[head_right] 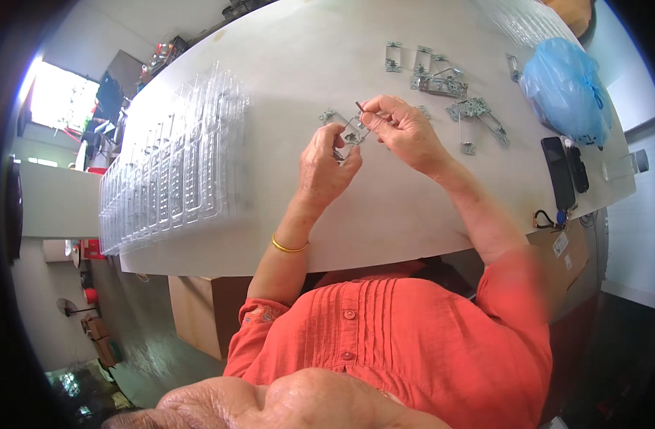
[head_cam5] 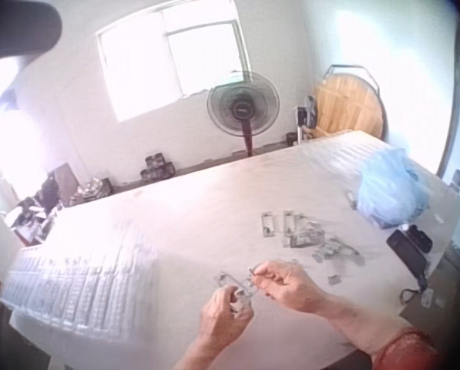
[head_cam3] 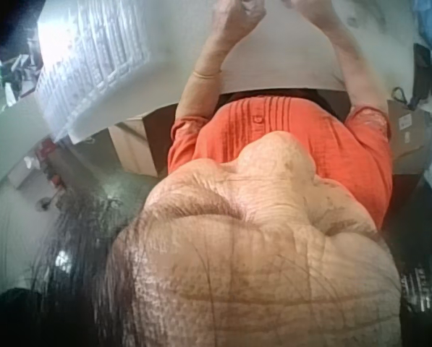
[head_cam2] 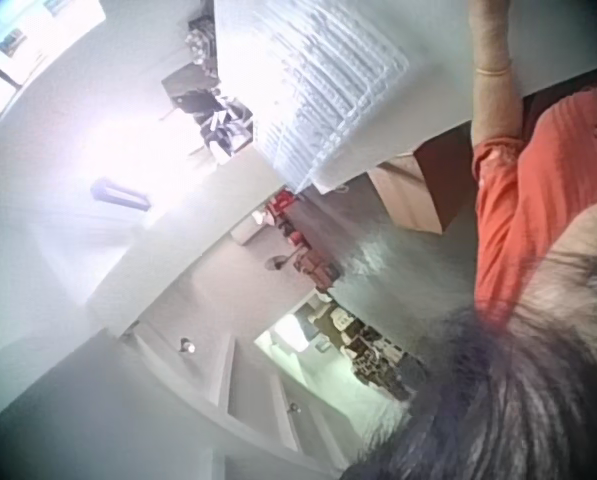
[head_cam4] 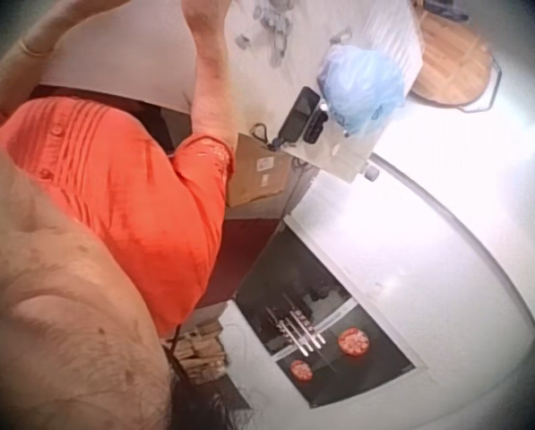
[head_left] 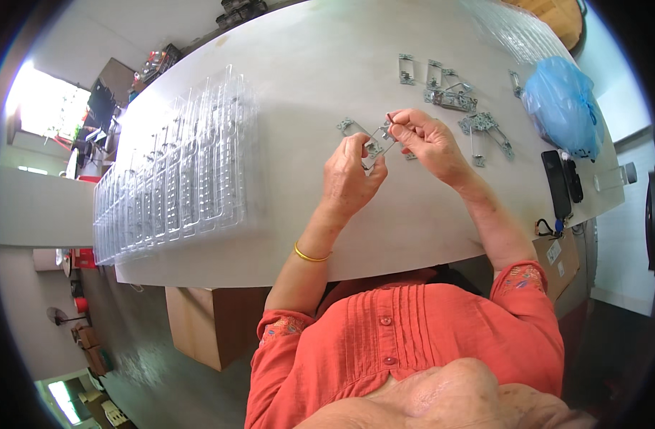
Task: The person assembles metal brackets by inserting metal pins into them by hand, places the assembled parts into a plastic tray, and picks up a black plastic case.
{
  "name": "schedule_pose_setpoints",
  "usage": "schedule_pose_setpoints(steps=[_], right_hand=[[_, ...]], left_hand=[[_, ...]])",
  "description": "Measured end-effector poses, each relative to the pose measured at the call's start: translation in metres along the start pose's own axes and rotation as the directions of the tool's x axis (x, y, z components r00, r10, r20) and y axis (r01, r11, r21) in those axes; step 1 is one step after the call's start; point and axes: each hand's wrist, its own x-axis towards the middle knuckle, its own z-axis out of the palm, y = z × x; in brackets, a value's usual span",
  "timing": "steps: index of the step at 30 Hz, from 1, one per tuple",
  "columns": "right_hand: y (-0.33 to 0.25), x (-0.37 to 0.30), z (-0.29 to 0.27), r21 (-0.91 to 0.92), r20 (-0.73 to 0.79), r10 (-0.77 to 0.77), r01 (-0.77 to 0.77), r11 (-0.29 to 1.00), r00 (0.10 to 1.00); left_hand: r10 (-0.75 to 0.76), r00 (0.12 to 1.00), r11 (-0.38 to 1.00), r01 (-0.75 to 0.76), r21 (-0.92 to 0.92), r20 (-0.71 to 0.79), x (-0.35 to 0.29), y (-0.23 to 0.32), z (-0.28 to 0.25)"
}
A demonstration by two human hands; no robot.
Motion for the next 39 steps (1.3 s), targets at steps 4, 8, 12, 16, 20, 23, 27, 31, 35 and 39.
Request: schedule_pose_setpoints(steps=[4, 8, 12, 16, 20, 23, 27, 31, 35, 39], right_hand=[[0.009, 0.005, 0.006, -0.245, 0.070, 0.060, -0.041, 0.969, 0.996], [0.013, 0.000, 0.010, -0.081, 0.032, 0.003, 0.000, 0.997, 0.999], [0.020, -0.006, 0.006, -0.009, 0.018, -0.068, 0.068, 0.998, 0.998], [0.028, -0.010, 0.004, 0.056, 0.037, -0.095, 0.093, 0.994, 0.995], [0.027, -0.014, 0.010, 0.149, 0.120, -0.106, 0.087, 0.985, 0.987], [0.026, -0.016, 0.012, 0.169, 0.137, -0.085, 0.062, 0.984, 0.987], [0.026, -0.017, 0.018, 0.129, -0.044, -0.151, 0.156, 0.979, 0.988], [0.017, -0.016, 0.011, -0.035, -0.030, -0.074, 0.073, 0.997, 0.997], [0.016, -0.017, 0.012, -0.163, 0.013, -0.067, 0.068, 0.984, 0.998], [0.014, -0.017, 0.012, -0.159, -0.013, -0.023, 0.021, 0.987, 1.000]], left_hand=[[0.101, 0.994, 0.991, -0.098, 0.091, -0.039, -0.003, -0.005, -0.004], [0.115, 0.992, 0.991, -0.111, 0.069, -0.052, -0.003, -0.007, -0.002], [0.044, 0.999, 0.992, -0.046, -0.117, -0.023, -0.002, -0.004, -0.005], [-0.306, 0.886, 0.690, 0.458, -0.560, 0.347, 0.001, -0.001, -0.018], [-0.295, 0.805, 0.431, 0.592, -0.681, 0.514, 0.007, 0.009, -0.027], [-0.306, 0.723, 0.366, 0.689, -0.625, 0.619, 0.007, 0.006, -0.031], [-0.292, 0.761, 0.243, 0.645, -0.724, 0.579, 0.005, -0.003, -0.026], [-0.323, 0.798, 0.259, 0.592, -0.763, 0.509, 0.006, -0.007, -0.026], [-0.320, 0.819, 0.298, 0.564, -0.770, 0.476, 0.005, -0.008, -0.023], [-0.311, 0.843, 0.466, 0.537, -0.703, 0.438, 0.003, -0.009, -0.023]])
